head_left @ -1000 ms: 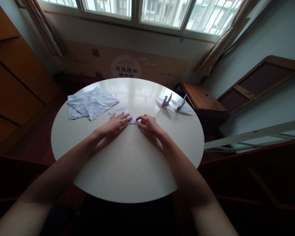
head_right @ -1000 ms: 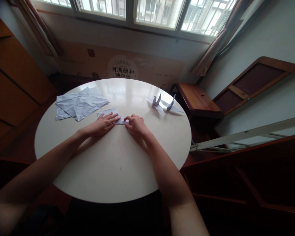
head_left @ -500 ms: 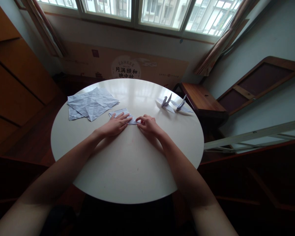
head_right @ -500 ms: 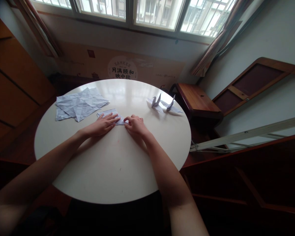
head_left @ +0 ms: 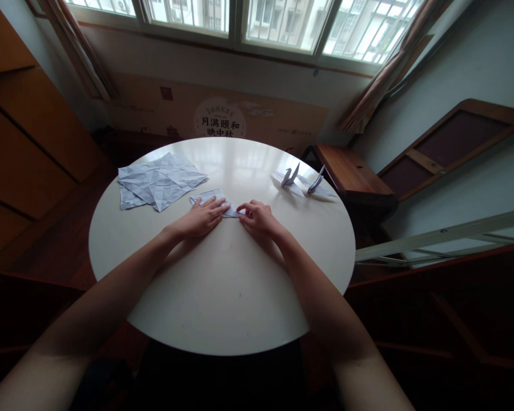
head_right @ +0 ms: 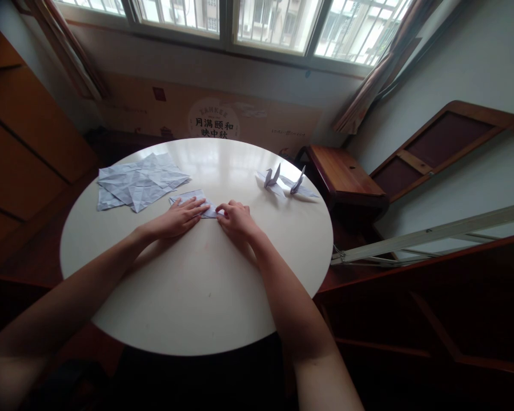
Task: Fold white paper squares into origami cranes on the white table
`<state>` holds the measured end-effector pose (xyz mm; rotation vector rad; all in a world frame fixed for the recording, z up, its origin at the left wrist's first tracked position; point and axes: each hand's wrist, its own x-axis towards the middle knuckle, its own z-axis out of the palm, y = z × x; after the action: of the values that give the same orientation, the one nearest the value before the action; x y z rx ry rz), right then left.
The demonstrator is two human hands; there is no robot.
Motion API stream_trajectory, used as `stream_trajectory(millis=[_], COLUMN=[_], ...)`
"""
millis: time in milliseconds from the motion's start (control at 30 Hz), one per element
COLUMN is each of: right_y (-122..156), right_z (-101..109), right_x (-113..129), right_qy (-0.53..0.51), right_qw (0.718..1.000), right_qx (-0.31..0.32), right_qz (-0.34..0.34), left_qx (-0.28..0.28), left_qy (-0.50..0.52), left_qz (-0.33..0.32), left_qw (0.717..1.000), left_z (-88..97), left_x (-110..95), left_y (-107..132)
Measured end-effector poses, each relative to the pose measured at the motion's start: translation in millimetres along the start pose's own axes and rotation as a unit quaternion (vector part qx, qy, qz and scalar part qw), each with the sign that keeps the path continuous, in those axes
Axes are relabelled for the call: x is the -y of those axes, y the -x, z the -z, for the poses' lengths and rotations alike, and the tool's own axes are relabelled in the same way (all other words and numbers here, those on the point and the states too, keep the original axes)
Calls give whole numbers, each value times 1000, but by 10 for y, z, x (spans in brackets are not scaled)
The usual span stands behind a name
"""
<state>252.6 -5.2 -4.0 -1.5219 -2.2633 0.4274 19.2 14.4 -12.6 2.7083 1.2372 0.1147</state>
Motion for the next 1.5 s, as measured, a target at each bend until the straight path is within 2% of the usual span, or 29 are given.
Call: stream_trajectory(millis=[1500], right_y=[0], right_z=[-13], right_x=[-18], right_qy=[-1], right_qw=[1000], right_qx=[-1], right_qz=[5], left_qx=[6], left_qy=[-4], left_qz=[3], left_qw=[1000], left_z=[1], left_x=[-3], left_y=[-2])
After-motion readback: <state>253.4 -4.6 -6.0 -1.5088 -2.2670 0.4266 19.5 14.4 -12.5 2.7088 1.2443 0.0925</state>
